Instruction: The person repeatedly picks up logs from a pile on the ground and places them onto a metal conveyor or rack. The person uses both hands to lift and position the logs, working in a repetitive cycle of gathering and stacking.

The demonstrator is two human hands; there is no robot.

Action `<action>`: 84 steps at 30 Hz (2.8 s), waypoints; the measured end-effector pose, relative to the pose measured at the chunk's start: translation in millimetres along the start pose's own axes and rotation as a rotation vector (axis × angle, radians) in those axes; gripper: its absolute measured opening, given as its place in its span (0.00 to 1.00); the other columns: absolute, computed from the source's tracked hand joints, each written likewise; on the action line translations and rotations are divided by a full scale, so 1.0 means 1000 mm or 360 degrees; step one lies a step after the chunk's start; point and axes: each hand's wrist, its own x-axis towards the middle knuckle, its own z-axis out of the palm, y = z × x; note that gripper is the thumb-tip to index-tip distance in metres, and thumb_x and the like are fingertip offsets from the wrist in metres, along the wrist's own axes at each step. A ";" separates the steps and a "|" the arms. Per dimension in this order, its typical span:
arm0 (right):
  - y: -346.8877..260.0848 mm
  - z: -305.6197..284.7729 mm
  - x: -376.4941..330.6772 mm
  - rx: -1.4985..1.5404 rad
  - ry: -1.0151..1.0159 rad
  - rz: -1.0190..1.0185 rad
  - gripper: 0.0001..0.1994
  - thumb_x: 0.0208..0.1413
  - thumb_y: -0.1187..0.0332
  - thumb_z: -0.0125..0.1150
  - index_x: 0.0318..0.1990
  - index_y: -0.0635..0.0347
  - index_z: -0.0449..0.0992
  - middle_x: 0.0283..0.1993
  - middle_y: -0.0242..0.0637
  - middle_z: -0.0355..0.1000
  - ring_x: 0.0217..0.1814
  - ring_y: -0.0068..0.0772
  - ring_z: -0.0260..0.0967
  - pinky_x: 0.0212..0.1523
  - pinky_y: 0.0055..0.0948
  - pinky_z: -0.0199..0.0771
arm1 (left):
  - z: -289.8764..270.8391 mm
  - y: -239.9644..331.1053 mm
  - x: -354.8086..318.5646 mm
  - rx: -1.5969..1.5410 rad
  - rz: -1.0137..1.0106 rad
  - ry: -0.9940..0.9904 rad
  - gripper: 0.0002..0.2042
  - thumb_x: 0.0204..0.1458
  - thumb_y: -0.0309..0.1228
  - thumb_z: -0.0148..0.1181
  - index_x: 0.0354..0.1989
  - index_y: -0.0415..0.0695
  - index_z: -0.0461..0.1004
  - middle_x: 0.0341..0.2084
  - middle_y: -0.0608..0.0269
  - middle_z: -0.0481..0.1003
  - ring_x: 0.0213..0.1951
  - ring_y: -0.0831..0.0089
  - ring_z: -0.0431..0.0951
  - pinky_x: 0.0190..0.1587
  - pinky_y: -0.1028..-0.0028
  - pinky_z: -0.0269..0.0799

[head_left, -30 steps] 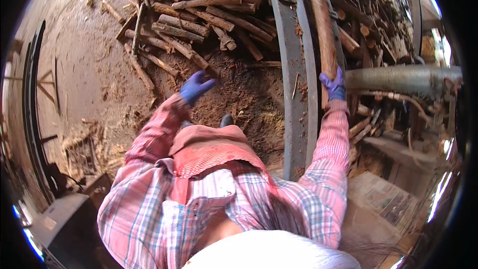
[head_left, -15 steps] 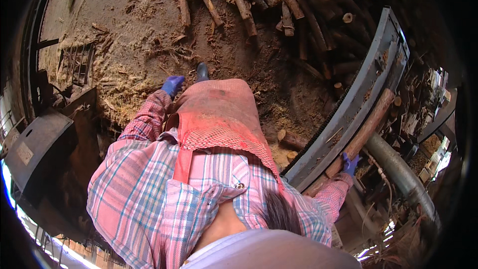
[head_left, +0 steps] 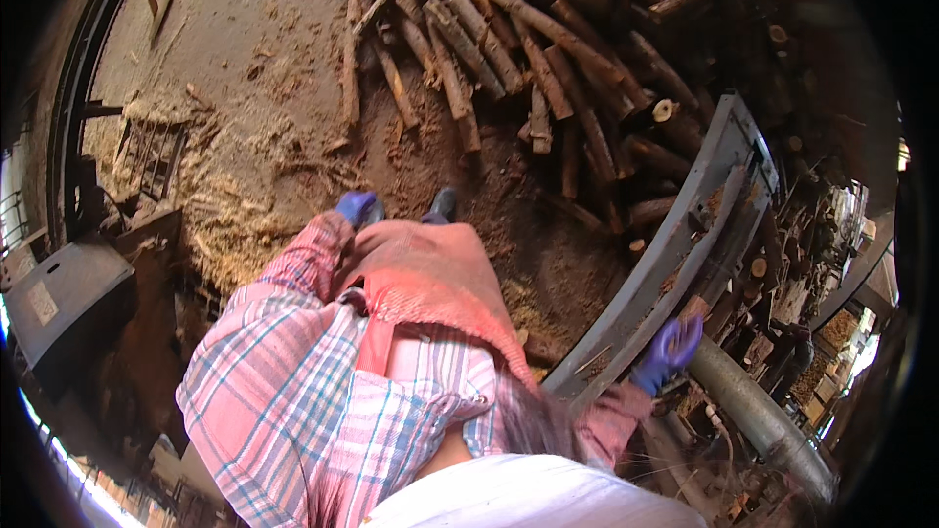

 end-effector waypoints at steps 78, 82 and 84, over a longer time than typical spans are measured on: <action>0.109 -0.090 -0.173 -0.0942 -0.0533 0.0757 0.39 0.50 0.39 0.53 0.62 0.60 0.59 0.55 0.56 0.66 0.57 0.53 0.65 0.59 0.45 0.61 | 0.096 0.506 -0.058 -0.1029 0.0320 -0.0974 0.18 0.51 0.37 0.60 0.43 0.36 0.68 0.23 0.60 0.74 0.24 0.72 0.73 0.27 0.75 0.69; 0.080 -0.105 -0.223 -0.0917 0.0756 -0.0036 0.30 0.46 0.48 0.62 0.52 0.60 0.70 0.44 0.49 0.73 0.45 0.50 0.72 0.46 0.41 0.72 | 0.105 0.513 -0.081 -0.0940 0.0301 -0.1138 0.20 0.52 0.34 0.58 0.49 0.36 0.66 0.27 0.59 0.75 0.26 0.73 0.73 0.29 0.75 0.70; 0.063 -0.124 -0.274 -0.0959 0.1079 0.0191 0.28 0.46 0.50 0.64 0.50 0.60 0.71 0.42 0.47 0.74 0.43 0.49 0.72 0.45 0.39 0.72 | 0.098 0.513 -0.088 -0.0929 0.0306 -0.1286 0.21 0.52 0.34 0.58 0.51 0.36 0.66 0.26 0.59 0.75 0.26 0.72 0.73 0.29 0.74 0.69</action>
